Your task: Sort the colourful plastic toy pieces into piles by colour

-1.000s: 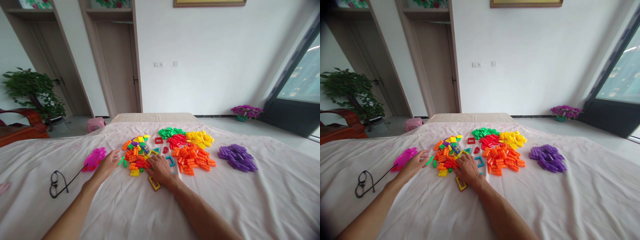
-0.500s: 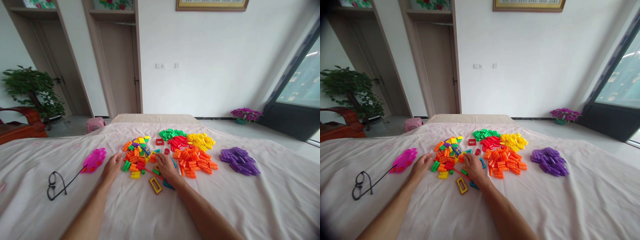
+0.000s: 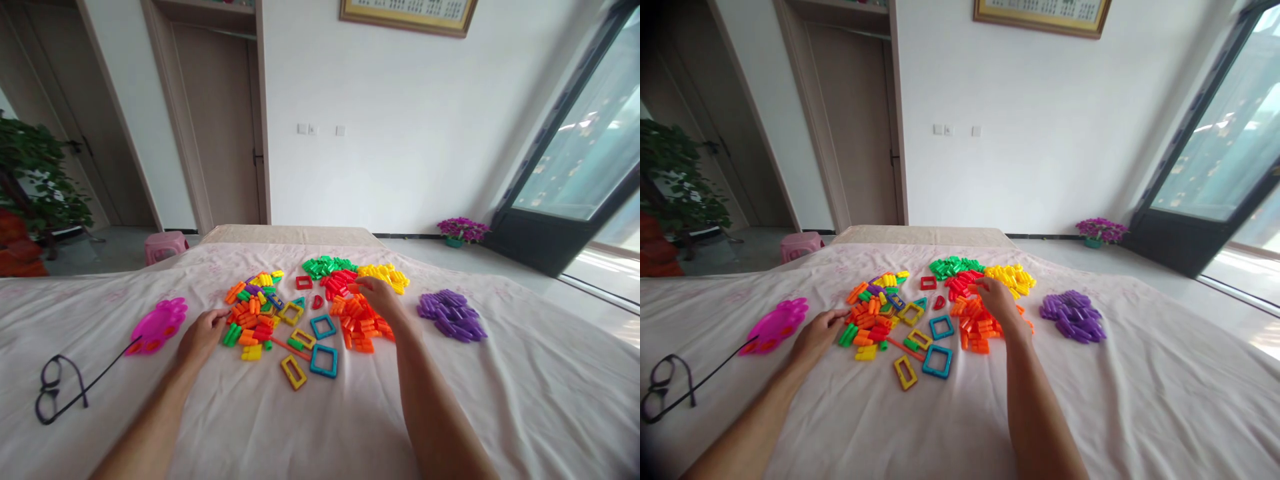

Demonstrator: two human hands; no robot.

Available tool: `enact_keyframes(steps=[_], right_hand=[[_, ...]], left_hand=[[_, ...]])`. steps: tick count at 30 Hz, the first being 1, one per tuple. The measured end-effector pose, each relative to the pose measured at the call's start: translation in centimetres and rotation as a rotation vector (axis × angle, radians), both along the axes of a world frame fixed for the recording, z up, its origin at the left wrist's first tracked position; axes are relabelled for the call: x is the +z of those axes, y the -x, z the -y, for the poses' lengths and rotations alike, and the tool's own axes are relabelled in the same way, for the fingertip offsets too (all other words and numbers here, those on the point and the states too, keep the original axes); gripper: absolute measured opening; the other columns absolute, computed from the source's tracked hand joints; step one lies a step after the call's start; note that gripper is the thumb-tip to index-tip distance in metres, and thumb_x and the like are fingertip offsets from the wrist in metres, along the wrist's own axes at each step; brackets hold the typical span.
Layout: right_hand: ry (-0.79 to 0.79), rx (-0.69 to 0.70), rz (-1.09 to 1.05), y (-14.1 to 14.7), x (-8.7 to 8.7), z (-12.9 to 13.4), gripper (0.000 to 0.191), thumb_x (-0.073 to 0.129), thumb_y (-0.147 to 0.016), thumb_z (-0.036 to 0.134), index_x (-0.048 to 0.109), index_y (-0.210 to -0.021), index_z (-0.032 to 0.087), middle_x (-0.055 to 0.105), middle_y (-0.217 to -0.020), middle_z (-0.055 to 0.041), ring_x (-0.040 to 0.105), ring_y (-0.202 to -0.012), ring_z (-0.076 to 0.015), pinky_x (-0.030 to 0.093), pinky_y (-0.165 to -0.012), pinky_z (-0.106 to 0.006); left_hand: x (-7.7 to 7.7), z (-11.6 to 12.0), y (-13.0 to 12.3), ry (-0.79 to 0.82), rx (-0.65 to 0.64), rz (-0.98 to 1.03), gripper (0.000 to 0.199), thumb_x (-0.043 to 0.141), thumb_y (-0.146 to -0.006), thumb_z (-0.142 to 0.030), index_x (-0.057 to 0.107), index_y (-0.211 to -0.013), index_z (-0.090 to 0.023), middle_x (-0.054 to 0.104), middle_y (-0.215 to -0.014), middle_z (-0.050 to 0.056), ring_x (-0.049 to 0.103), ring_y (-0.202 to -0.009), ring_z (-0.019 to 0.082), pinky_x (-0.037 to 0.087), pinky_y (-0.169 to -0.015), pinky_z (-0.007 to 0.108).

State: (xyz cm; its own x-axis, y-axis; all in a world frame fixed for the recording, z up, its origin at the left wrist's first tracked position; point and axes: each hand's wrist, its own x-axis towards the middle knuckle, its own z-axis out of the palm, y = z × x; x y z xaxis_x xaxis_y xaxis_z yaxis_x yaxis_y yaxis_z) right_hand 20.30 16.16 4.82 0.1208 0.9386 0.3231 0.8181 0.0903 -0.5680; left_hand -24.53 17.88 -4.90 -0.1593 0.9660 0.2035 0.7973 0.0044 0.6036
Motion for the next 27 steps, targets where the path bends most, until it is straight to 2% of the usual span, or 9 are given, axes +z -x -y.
enact_keyframes(steps=[3,5,8,10,13,16,19,23,27], right_hand=[[0.056,-0.023,-0.014,-1.7,0.1,0.4,0.031,0.056,-0.078,0.02,0.073,-0.104,0.021,0.073,-0.103,-0.005,0.066,-0.094,-0.0201,0.048,-0.082,-0.03],[0.038,-0.074,-0.022,-2.2,0.5,0.6,0.031,0.055,-0.079,0.021,0.073,-0.103,0.02,0.073,-0.101,-0.006,0.066,-0.093,-0.0204,0.049,-0.081,-0.03],[-0.048,-0.151,-0.009,-1.5,1.5,0.8,0.03,0.052,-0.082,0.022,0.073,-0.103,0.02,0.073,-0.102,-0.0057,0.066,-0.094,-0.0207,0.048,-0.081,-0.03],[-0.094,-0.12,-0.012,-0.2,1.8,0.7,0.029,0.052,-0.082,0.02,0.073,-0.102,0.021,0.073,-0.1,-0.0041,0.066,-0.094,-0.0199,0.048,-0.082,-0.03],[-0.104,0.038,-0.036,3.0,1.4,0.4,0.026,0.053,-0.083,0.019,0.073,-0.1,0.022,0.074,-0.096,-0.0021,0.067,-0.091,-0.018,0.048,-0.08,-0.028],[-0.065,0.247,-0.018,7.0,0.0,0.6,0.024,0.053,-0.084,0.019,0.073,-0.099,0.022,0.073,-0.094,-0.0021,0.067,-0.088,-0.0178,0.049,-0.076,-0.026],[-0.047,0.425,0.059,11.1,-1.5,1.6,0.026,0.052,-0.085,0.016,0.072,-0.101,0.021,0.073,-0.096,-0.0042,0.066,-0.09,-0.0182,0.049,-0.079,-0.026],[-0.093,0.608,0.136,15.4,-3.0,3.0,0.039,0.05,-0.084,0.009,0.065,-0.118,0.022,0.067,-0.117,-0.006,0.06,-0.107,-0.0177,0.045,-0.091,-0.026],[-0.123,0.693,0.291,17.8,-4.1,3.6,0.054,0.048,-0.085,0.007,0.054,-0.134,0.029,0.053,-0.138,-0.0042,0.051,-0.119,-0.0197,0.04,-0.1,-0.032]], left_hand=[[0.0,-0.1,0.0,0.006,0.004,-0.017,0.034,0.046,-0.086,-0.035,0.068,-0.11,-0.025,0.068,-0.118,0.002,0.063,-0.105,0.02,0.046,-0.08,0.025],[-0.2,-0.2,0.1,0.008,0.004,-0.016,0.034,0.045,-0.086,-0.035,0.069,-0.109,-0.025,0.068,-0.117,0.002,0.062,-0.105,0.019,0.045,-0.082,0.024],[-0.3,-0.3,0.1,-0.008,-0.005,-0.021,0.035,0.043,-0.087,-0.037,0.068,-0.109,-0.025,0.068,-0.117,0.003,0.061,-0.106,0.02,0.045,-0.085,0.025],[-0.2,-0.2,0.0,-0.03,-0.005,-0.03,0.036,0.043,-0.088,-0.037,0.068,-0.109,-0.023,0.068,-0.116,0.004,0.061,-0.107,0.02,0.044,-0.086,0.025],[0.1,0.0,-0.2,-0.031,-0.008,-0.022,0.036,0.043,-0.087,-0.036,0.068,-0.109,-0.023,0.068,-0.116,0.005,0.061,-0.106,0.02,0.044,-0.087,0.026],[0.3,0.0,-0.4,-0.018,-0.019,0.0,0.035,0.044,-0.087,-0.034,0.068,-0.11,-0.022,0.068,-0.117,0.005,0.06,-0.107,0.019,0.044,-0.088,0.026],[0.4,0.0,-0.4,-0.019,-0.013,0.009,0.034,0.045,-0.087,-0.032,0.068,-0.109,-0.022,0.068,-0.117,0.005,0.061,-0.107,0.019,0.044,-0.087,0.025],[0.5,0.0,-0.5,-0.016,-0.013,0.019,0.032,0.046,-0.086,-0.033,0.068,-0.108,-0.023,0.069,-0.116,0.004,0.062,-0.105,0.019,0.045,-0.085,0.025],[0.8,0.2,-0.7,-0.014,-0.006,0.019,0.032,0.047,-0.086,-0.035,0.068,-0.108,-0.023,0.07,-0.115,0.004,0.063,-0.104,0.019,0.045,-0.083,0.025]])
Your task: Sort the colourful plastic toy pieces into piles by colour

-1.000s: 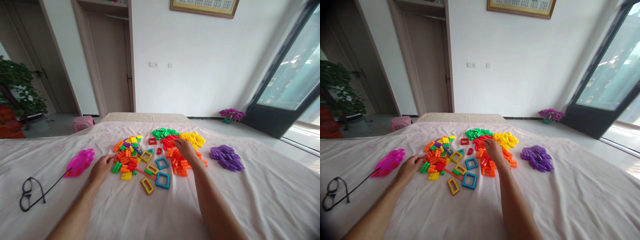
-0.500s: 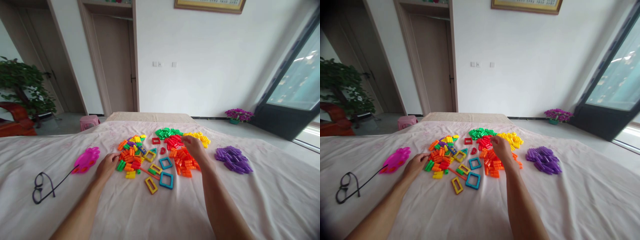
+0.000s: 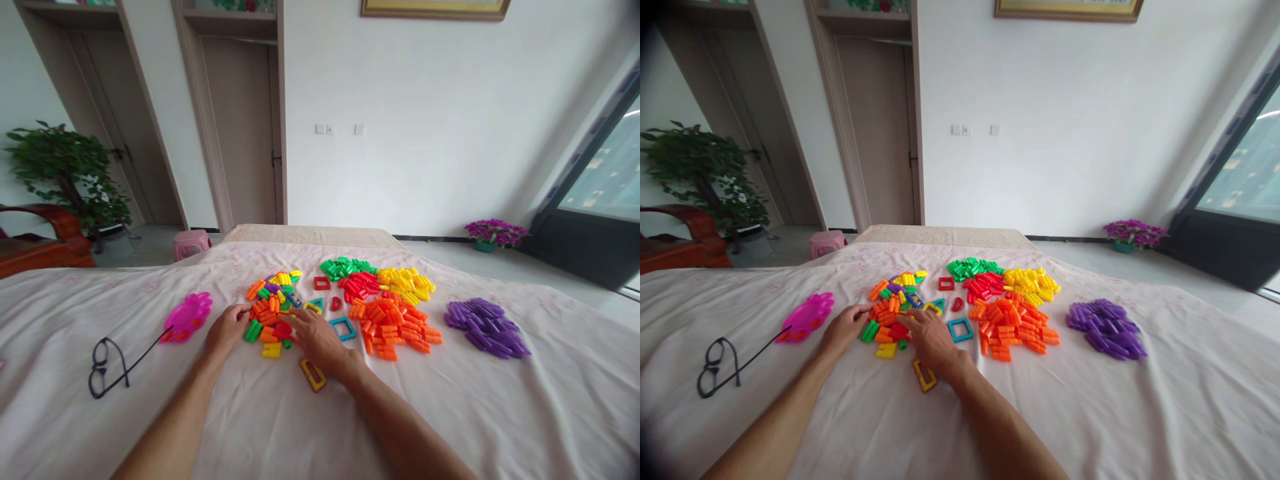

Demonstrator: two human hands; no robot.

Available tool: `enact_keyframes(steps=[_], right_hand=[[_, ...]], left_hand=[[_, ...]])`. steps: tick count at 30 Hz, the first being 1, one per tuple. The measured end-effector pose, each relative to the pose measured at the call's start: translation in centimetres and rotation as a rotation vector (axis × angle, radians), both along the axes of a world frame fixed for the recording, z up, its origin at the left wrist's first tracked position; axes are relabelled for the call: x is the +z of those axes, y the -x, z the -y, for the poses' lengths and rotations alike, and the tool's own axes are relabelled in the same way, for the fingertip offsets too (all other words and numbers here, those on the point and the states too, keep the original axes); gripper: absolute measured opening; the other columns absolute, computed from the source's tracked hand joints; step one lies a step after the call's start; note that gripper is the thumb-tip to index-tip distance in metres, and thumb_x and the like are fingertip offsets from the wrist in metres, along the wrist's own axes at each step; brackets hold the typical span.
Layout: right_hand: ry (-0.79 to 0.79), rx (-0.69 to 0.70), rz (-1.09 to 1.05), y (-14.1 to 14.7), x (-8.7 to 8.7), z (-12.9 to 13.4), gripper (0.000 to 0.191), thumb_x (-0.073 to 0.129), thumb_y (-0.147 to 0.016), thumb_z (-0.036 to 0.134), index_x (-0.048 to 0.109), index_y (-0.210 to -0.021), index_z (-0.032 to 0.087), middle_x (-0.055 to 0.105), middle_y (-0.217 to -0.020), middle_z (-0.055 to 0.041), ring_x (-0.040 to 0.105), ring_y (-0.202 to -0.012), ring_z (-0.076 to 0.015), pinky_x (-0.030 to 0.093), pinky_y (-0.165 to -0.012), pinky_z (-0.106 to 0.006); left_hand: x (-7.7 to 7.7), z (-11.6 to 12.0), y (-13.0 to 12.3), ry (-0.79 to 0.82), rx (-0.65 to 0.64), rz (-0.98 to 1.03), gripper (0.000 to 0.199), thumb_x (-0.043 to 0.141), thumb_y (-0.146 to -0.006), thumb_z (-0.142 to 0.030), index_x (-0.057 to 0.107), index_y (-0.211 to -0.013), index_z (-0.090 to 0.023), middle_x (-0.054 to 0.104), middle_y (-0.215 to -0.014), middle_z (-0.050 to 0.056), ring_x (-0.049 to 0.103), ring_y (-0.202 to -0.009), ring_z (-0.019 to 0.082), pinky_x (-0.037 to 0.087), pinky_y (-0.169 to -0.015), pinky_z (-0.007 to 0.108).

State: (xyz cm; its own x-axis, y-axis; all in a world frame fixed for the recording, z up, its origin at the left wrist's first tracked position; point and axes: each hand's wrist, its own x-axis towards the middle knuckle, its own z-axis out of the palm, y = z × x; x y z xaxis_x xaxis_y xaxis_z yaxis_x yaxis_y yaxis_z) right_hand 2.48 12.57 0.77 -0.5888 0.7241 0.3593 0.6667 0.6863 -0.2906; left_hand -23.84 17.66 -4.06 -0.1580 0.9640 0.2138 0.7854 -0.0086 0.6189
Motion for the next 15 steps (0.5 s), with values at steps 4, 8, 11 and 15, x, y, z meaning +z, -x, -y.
enact_keyframes(steps=[4,8,11,15], right_hand=[[-0.011,-0.004,0.06,0.8,-0.7,-0.1,0.053,0.047,-0.084,0.007,0.056,-0.132,0.029,0.051,-0.139,-0.0052,0.051,-0.118,-0.0224,0.039,-0.1,-0.035],[0.058,-0.048,-0.109,0.4,-0.8,-0.1,0.045,0.045,-0.083,0.005,0.064,-0.118,0.026,0.061,-0.122,-0.0053,0.055,-0.109,-0.0184,0.043,-0.093,-0.028],[0.08,-0.116,-0.291,-0.1,-0.6,-0.4,0.029,0.046,-0.086,0.011,0.065,-0.105,0.021,0.065,-0.104,-0.0055,0.059,-0.097,-0.0166,0.045,-0.083,-0.025],[0.059,-0.288,-0.433,-1.6,-0.1,-1.5,0.01,0.055,-0.085,0.026,0.061,-0.088,0.019,0.064,-0.084,-0.0031,0.058,-0.078,-0.0156,0.043,-0.068,-0.025]], left_hand=[[0.3,0.2,-0.2,-0.003,0.004,-0.006,0.032,0.047,-0.086,-0.035,0.068,-0.107,-0.023,0.07,-0.114,0.004,0.064,-0.102,0.019,0.046,-0.081,0.025],[0.3,0.2,-0.1,-0.004,-0.001,-0.008,0.032,0.046,-0.086,-0.035,0.068,-0.107,-0.023,0.07,-0.114,0.004,0.064,-0.101,0.019,0.045,-0.081,0.025],[0.0,0.0,0.1,-0.01,-0.015,0.004,0.032,0.046,-0.087,-0.035,0.068,-0.107,-0.023,0.069,-0.114,0.004,0.062,-0.103,0.019,0.045,-0.083,0.025],[-0.3,-0.2,0.2,-0.006,-0.038,0.013,0.033,0.045,-0.087,-0.035,0.068,-0.107,-0.022,0.069,-0.114,0.004,0.062,-0.103,0.018,0.045,-0.084,0.025]])
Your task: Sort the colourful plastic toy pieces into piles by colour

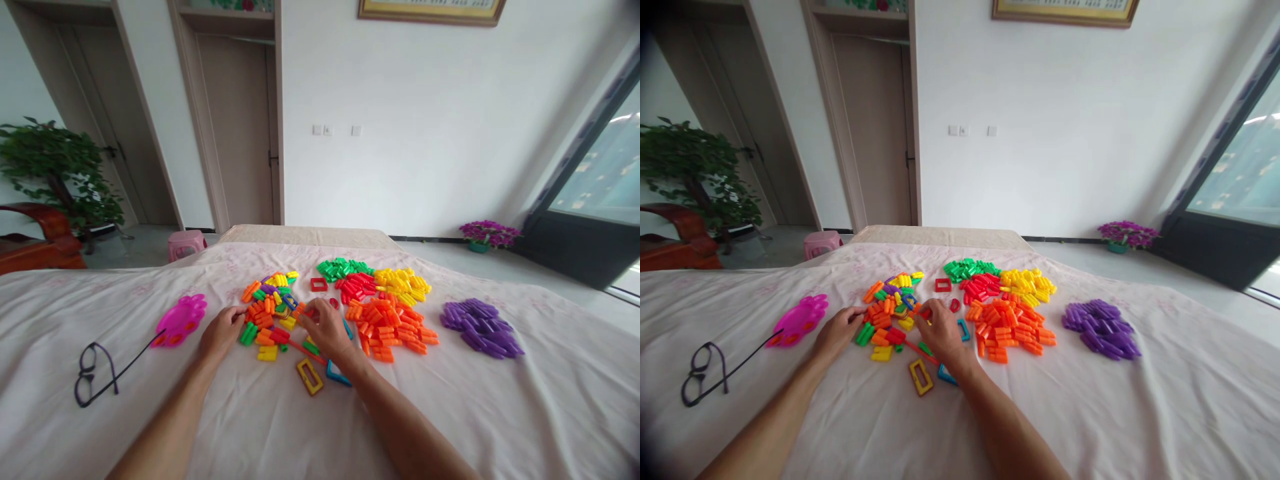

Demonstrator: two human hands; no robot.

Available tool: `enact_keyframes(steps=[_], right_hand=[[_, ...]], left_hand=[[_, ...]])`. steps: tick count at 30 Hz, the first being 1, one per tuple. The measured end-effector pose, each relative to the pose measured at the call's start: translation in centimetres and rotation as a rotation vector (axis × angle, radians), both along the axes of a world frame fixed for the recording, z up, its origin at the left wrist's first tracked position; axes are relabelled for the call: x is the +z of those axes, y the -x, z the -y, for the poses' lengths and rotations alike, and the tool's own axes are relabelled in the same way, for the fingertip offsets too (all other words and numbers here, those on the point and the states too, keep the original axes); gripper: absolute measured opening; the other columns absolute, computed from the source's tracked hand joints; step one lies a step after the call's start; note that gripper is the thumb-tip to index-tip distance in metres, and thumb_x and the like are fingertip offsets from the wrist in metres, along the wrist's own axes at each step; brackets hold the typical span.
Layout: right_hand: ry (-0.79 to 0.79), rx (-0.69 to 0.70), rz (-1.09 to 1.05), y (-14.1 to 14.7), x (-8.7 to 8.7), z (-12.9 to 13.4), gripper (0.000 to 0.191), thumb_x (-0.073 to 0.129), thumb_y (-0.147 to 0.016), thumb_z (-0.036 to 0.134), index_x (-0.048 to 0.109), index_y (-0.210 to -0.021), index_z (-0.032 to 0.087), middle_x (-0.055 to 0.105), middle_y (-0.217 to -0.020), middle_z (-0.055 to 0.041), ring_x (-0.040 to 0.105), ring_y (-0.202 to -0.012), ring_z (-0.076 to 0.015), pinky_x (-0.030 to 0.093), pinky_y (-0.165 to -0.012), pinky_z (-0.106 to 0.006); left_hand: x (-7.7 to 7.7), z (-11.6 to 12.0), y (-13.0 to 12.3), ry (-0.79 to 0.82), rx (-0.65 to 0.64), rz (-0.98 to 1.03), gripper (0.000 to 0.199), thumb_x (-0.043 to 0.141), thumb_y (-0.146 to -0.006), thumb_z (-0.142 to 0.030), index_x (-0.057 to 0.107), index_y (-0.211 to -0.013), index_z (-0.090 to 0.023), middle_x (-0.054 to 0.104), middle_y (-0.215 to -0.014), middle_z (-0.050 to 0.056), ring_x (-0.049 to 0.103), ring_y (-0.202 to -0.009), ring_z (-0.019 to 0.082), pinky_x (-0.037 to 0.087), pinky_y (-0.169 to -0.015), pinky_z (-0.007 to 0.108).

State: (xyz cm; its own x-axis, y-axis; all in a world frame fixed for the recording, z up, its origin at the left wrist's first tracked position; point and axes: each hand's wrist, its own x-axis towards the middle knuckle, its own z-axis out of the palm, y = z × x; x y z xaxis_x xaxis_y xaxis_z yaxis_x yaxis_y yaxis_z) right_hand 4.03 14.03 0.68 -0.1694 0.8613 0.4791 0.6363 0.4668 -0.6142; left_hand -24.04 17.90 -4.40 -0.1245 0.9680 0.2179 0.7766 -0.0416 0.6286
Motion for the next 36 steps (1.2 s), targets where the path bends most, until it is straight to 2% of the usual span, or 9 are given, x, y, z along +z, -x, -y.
enact_keyframes(steps=[3,5,9,15,20,24,29,32,36], right_hand=[[0.029,-0.078,-0.028,-1.9,0.8,-1.1,0.02,0.053,-0.085,0.029,0.06,-0.102,0.019,0.064,-0.078,-0.0006,0.058,-0.069,-0.0146,0.041,-0.061,-0.024],[0.039,-0.111,-0.019,-3.5,1.6,-1.7,0.029,0.051,-0.086,0.027,0.058,-0.112,0.018,0.065,-0.078,-0.0008,0.059,-0.069,-0.0148,0.042,-0.061,-0.024],[0.023,-0.182,0.139,-7.0,3.5,-2.2,0.024,0.05,-0.084,0.022,0.068,-0.1,0.02,0.07,-0.094,-0.0044,0.063,-0.085,-0.0177,0.043,-0.07,-0.025],[0.169,-0.396,0.355,-11.1,5.4,-1.9,0.025,0.053,-0.079,0.021,0.074,-0.092,0.025,0.072,-0.093,-0.0049,0.065,-0.088,-0.022,0.039,-0.065,-0.026],[0.135,-0.448,0.346,-11.6,6.3,-1.7,0.027,0.053,-0.081,0.021,0.073,-0.098,0.025,0.072,-0.099,-0.0054,0.065,-0.092,-0.0227,0.042,-0.07,-0.028],[0.062,-0.27,0.254,-8.4,5.9,-1.4,0.026,0.05,-0.085,0.018,0.072,-0.097,0.023,0.072,-0.099,-0.0035,0.064,-0.092,-0.0186,0.044,-0.075,-0.026],[-0.003,0.08,0.264,-2.2,3.6,0.1,0.027,0.049,-0.086,0.013,0.071,-0.099,0.02,0.071,-0.101,-0.0054,0.063,-0.097,-0.0174,0.045,-0.085,-0.025],[-0.03,0.255,0.296,0.7,2.0,1.3,0.035,0.048,-0.086,0.01,0.067,-0.113,0.023,0.069,-0.109,-0.0049,0.061,-0.102,-0.0177,0.045,-0.089,-0.026],[-0.096,0.38,0.341,2.9,0.4,2.2,0.046,0.051,-0.086,0.01,0.057,-0.129,0.023,0.06,-0.129,-0.0055,0.053,-0.118,-0.0198,0.039,-0.103,-0.032]], left_hand=[[-0.1,-0.1,0.0,0.004,0.001,0.0,0.033,0.045,-0.086,-0.035,0.068,-0.108,-0.023,0.069,-0.113,0.004,0.063,-0.102,0.018,0.045,-0.083,0.024],[-0.1,-0.1,0.0,0.008,0.011,-0.01,0.034,0.045,-0.086,-0.036,0.068,-0.108,-0.024,0.07,-0.113,0.003,0.063,-0.102,0.018,0.045,-0.081,0.024],[0.1,0.0,0.0,0.029,0.023,-0.021,0.034,0.046,-0.086,-0.037,0.068,-0.108,-0.024,0.07,-0.113,0.002,0.063,-0.103,0.019,0.045,-0.08,0.024],[0.4,0.2,-0.2,0.053,0.041,-0.03,0.034,0.045,-0.086,-0.038,0.067,-0.108,-0.025,0.069,-0.114,0.002,0.063,-0.103,0.02,0.044,-0.08,0.025],[0.2,0.1,-0.1,0.031,0.039,-0.046,0.034,0.044,-0.086,-0.037,0.067,-0.109,-0.024,0.069,-0.113,0.003,0.062,-0.102,0.019,0.044,-0.08,0.025],[-0.4,-0.2,0.1,0.018,0.025,-0.028,0.034,0.045,-0.086,-0.036,0.067,-0.11,-0.024,0.069,-0.114,0.003,0.062,-0.102,0.019,0.044,-0.079,0.024],[-0.6,-0.3,0.3,0.01,0.027,-0.005,0.034,0.046,-0.086,-0.036,0.068,-0.109,-0.025,0.069,-0.114,0.002,0.062,-0.101,0.018,0.044,-0.08,0.025],[-0.3,-0.2,0.1,0.004,0.028,-0.01,0.033,0.046,-0.086,-0.036,0.068,-0.108,-0.024,0.069,-0.114,0.004,0.062,-0.103,0.02,0.044,-0.081,0.025],[0.2,0.2,-0.1,-0.003,0.018,-0.013,0.033,0.045,-0.086,-0.037,0.068,-0.107,-0.023,0.07,-0.113,0.004,0.063,-0.102,0.02,0.045,-0.08,0.026]])
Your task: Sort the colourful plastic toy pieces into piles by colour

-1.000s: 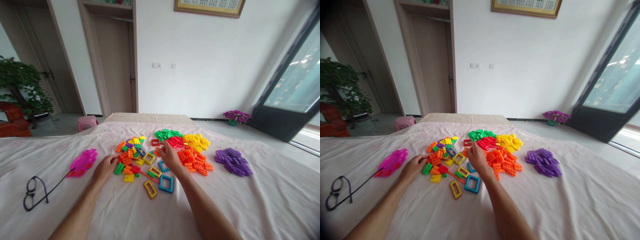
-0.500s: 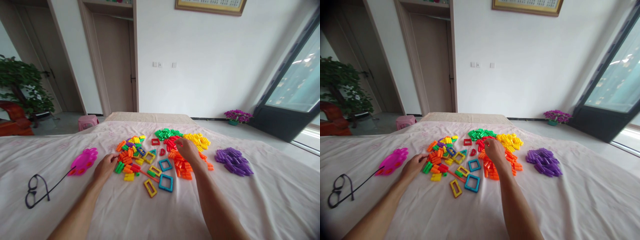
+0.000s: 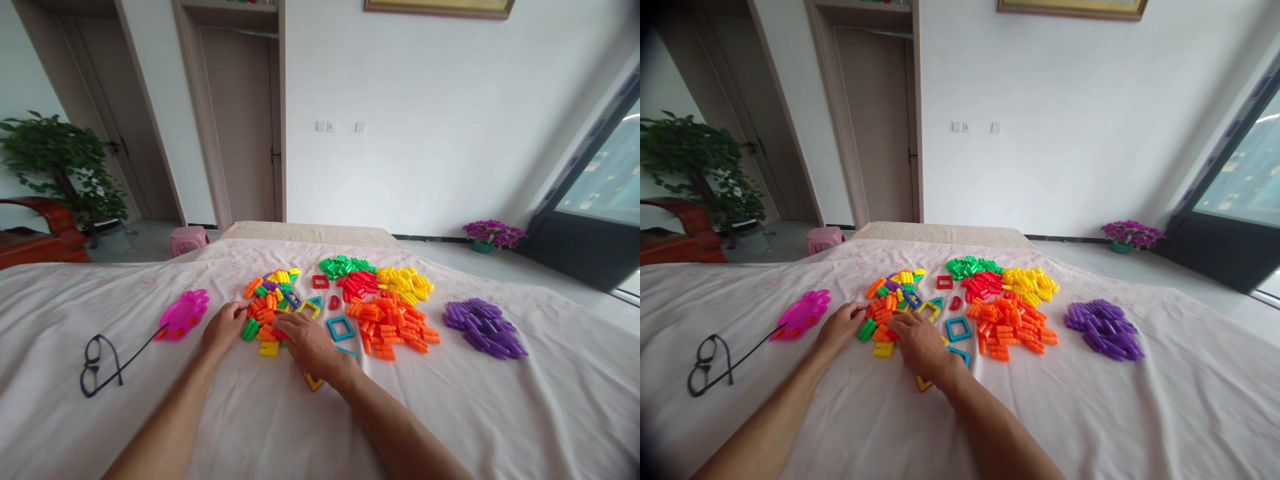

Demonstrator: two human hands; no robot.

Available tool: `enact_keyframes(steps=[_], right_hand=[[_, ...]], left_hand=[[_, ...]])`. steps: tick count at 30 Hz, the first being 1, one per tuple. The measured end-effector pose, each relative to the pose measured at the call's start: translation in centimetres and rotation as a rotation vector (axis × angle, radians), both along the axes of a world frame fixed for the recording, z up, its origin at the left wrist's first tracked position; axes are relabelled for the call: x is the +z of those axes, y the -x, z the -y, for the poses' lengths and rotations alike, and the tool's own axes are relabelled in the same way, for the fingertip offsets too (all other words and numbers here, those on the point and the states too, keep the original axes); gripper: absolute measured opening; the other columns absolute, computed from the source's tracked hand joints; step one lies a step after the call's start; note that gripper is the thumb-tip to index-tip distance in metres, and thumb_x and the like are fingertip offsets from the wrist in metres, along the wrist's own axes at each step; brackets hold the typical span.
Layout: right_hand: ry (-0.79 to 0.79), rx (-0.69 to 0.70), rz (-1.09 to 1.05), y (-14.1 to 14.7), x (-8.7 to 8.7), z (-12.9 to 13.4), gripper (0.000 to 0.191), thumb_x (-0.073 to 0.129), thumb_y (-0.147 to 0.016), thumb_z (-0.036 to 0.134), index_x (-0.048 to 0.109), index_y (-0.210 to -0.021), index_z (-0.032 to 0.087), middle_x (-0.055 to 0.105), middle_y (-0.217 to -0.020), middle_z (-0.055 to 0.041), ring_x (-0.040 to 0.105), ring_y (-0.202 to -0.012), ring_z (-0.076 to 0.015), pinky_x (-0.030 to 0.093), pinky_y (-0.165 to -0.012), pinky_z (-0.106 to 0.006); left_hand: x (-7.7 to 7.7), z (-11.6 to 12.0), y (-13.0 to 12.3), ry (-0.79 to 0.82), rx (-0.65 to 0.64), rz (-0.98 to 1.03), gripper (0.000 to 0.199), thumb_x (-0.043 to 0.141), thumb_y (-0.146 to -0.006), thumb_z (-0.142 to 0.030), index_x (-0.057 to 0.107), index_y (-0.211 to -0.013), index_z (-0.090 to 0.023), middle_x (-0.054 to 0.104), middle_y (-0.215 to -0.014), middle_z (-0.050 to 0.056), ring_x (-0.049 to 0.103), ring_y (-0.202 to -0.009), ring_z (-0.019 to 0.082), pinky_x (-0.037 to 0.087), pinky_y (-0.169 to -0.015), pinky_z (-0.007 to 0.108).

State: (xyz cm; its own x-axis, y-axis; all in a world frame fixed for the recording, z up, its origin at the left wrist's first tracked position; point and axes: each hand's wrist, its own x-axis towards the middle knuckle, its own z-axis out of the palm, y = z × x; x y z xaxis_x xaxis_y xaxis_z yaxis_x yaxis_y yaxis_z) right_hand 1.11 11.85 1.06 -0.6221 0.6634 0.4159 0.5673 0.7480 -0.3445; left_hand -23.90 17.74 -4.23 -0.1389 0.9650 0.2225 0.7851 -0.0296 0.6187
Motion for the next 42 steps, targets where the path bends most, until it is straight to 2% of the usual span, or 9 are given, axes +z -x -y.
enact_keyframes(steps=[7,10,14,19,25,30,34,38,42], right_hand=[[0.026,-0.056,0.045,0.9,-1.3,-0.3,0.037,0.054,-0.084,0.013,0.061,-0.119,0.022,0.063,-0.114,-0.0069,0.057,-0.107,-0.0203,0.045,-0.092,-0.03],[0.061,-0.128,-0.03,0.4,-1.4,-0.4,0.034,0.05,-0.086,0.011,0.063,-0.114,0.023,0.063,-0.109,-0.0071,0.059,-0.101,-0.019,0.047,-0.085,-0.027],[0.131,-0.203,-0.164,-0.2,-1.5,-1.0,0.028,0.053,-0.086,0.016,0.064,-0.111,0.022,0.064,-0.104,-0.007,0.061,-0.093,-0.0189,0.047,-0.079,-0.027],[0.169,-0.236,-0.309,-0.4,-1.6,-1.5,0.024,0.059,-0.082,0.016,0.064,-0.104,0.021,0.068,-0.097,-0.0044,0.062,-0.088,-0.0183,0.045,-0.076,-0.026],[0.263,-0.26,-0.427,-0.4,-0.8,-1.1,0.016,0.064,-0.08,0.023,0.063,-0.095,0.02,0.069,-0.087,-0.0008,0.062,-0.078,-0.0158,0.044,-0.067,-0.024],[0.234,-0.372,-0.43,-2.9,0.0,-2.7,0.013,0.06,-0.081,0.021,0.065,-0.092,0.02,0.069,-0.081,-0.001,0.062,-0.073,-0.0154,0.045,-0.066,-0.024],[0.092,-0.568,-0.452,-6.5,0.4,-5.1,0.022,0.054,-0.082,0.023,0.066,-0.1,0.018,0.07,-0.093,-0.0062,0.064,-0.087,-0.0195,0.048,-0.078,-0.03],[0.007,-0.771,-0.499,-10.0,0.5,-6.7,0.047,0.05,-0.082,0.022,0.056,-0.127,0.014,0.065,-0.115,-0.0141,0.06,-0.106,-0.025,0.046,-0.093,-0.041],[-0.029,-0.816,-0.587,-11.3,0.7,-7.0,0.052,0.046,-0.083,0.021,0.05,-0.134,0.013,0.059,-0.124,-0.0168,0.063,-0.097,-0.0223,0.048,-0.092,-0.041]], left_hand=[[0.4,0.3,-0.1,0.007,0.014,0.002,0.031,0.046,-0.086,-0.035,0.068,-0.106,-0.023,0.07,-0.112,0.004,0.064,-0.1,0.021,0.045,-0.08,0.028],[0.8,0.6,-0.6,-0.131,0.0,0.038,0.032,0.047,-0.087,-0.036,0.067,-0.107,-0.021,0.068,-0.111,0.006,0.064,-0.095,0.02,0.047,-0.08,0.028],[1.6,1.6,-2.2,-0.33,-0.221,0.094,0.033,0.046,-0.09,-0.04,0.065,-0.109,-0.021,0.066,-0.113,0.007,0.063,-0.09,0.017,0.048,-0.074,0.026],[1.9,2.7,-4.8,-0.228,-0.495,0.133,0.03,0.056,-0.086,-0.039,0.067,-0.108,-0.022,0.07,-0.106,0.004,0.063,-0.092,0.017,0.048,-0.08,0.026],[1.8,2.8,-5.6,-0.156,-0.47,0.228,0.029,0.059,-0.084,-0.043,0.068,-0.099,-0.02,0.071,-0.09,0.002,0.064,-0.082,0.017,0.049,-0.077,0.026],[1.7,2.4,-4.9,-0.151,-0.377,0.22,0.034,0.059,-0.082,-0.049,0.067,-0.095,-0.019,0.07,-0.085,0.002,0.064,-0.08,0.018,0.05,-0.074,0.027],[1.4,2.2,-4.9,-0.155,-0.377,0.24,0.032,0.059,-0.082,-0.048,0.067,-0.095,-0.02,0.072,-0.088,0.002,0.067,-0.082,0.018,0.051,-0.076,0.028],[1.1,2.1,-5.0,-0.18,-0.375,0.252,0.032,0.056,-0.085,-0.045,0.069,-0.102,-0.022,0.073,-0.101,0.003,0.068,-0.094,0.02,0.052,-0.084,0.029],[0.9,2.0,-5.0,-0.167,-0.392,0.265,0.037,0.051,-0.087,-0.044,0.068,-0.113,-0.023,0.071,-0.112,0.004,0.066,-0.103,0.021,0.051,-0.089,0.032]])
